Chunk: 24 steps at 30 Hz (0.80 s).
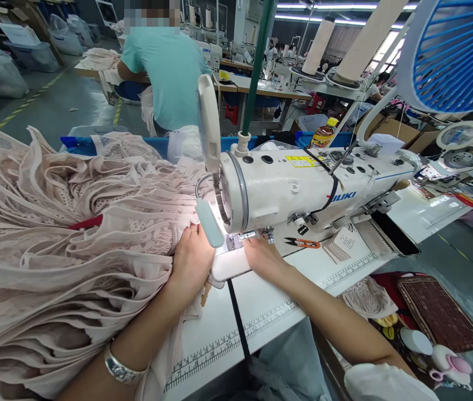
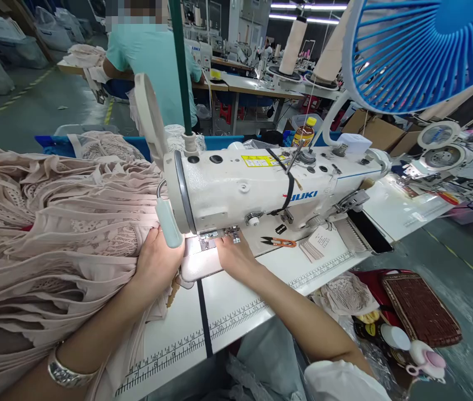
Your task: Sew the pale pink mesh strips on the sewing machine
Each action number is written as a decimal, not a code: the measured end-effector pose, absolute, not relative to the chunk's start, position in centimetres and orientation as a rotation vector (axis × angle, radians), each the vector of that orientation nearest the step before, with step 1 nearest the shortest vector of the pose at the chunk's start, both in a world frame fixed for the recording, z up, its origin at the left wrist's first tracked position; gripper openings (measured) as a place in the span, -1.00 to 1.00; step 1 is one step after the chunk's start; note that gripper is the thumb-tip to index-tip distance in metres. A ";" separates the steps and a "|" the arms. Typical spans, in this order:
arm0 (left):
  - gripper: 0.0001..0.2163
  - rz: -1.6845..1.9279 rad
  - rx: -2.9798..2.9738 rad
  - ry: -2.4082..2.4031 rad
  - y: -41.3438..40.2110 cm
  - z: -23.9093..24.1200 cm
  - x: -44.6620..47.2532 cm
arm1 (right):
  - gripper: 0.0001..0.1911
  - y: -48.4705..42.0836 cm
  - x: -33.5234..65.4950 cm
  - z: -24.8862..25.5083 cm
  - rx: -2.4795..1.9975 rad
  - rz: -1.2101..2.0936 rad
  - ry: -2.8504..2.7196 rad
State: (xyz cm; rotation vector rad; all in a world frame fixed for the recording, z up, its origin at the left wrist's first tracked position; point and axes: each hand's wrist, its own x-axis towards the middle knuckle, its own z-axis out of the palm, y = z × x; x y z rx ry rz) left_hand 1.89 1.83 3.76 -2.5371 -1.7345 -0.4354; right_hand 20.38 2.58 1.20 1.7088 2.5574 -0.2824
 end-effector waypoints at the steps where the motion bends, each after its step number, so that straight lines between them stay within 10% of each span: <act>1: -0.76 -0.302 -2.502 -1.720 1.3 4.3 2.0 | -0.58 2.6 20.6 1.1 1.709 -0.279 2.563; 10: -0.70 0.159 -2.294 -1.513 -9.1 8.3 -0.6 | -0.79 -0.7 18.1 2.3 1.214 -0.618 3.264; 14: -0.67 0.183 -2.412 -1.484 -11.5 7.4 -1.7 | -0.39 -2.5 14.6 1.8 0.942 -0.948 3.330; 20: -0.84 0.361 -3.141 -1.543 -12.9 7.1 -3.0 | -0.90 -3.8 16.0 1.7 0.819 -0.902 3.126; 24: -0.83 0.459 -3.213 -1.843 -12.4 7.6 -4.1 | -0.90 -4.0 20.1 3.0 1.075 -1.001 3.194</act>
